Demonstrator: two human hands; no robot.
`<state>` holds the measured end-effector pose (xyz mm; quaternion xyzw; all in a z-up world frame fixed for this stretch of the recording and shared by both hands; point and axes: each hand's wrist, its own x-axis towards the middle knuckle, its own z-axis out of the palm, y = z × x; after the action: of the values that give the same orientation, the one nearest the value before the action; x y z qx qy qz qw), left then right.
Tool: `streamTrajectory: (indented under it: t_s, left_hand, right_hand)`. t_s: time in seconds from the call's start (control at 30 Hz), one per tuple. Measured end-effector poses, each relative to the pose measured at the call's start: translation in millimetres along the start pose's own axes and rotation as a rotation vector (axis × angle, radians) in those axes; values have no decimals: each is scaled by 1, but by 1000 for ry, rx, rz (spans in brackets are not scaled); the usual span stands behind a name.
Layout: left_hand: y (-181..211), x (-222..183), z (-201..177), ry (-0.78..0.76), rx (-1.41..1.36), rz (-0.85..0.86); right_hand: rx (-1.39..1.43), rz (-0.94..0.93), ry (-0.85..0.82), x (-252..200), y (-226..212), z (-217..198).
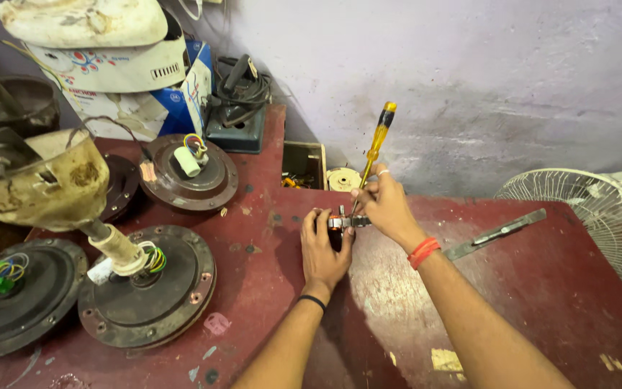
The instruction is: The person works on a disassembled motor rotor on a red workbench, using a screwdriver to adjust and secure copper windings. They rotate the rotor, reposition wires, and tighten components with the tool.
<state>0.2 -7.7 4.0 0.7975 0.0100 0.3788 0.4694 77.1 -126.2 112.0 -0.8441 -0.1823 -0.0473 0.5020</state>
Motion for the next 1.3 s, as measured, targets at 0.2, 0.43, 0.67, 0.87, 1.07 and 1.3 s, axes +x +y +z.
streamTrajectory:
  t_s: [0.2, 0.43, 0.67, 0.87, 1.07, 1.3]
  left_hand:
    - [-2, 0, -1, 3, 19, 150]
    - [-4, 2, -1, -24, -1, 145]
    - [-3, 1, -3, -45, -10, 150]
    - [2, 3, -6, -41, 27, 191]
    - [5, 5, -8, -36, 49, 211]
    - [8, 5, -14, -54, -5, 159]
  right_hand:
    - [-165, -90, -145, 3, -4, -6]
    - [-313, 59, -99, 13, 12, 1]
    - [-276, 178, -49, 27, 44, 10]
    - [18, 218, -40, 16, 43, 8]
    - [490, -15, 278, -37, 44, -1]
    - [634, 155, 434, -83, 52, 22]
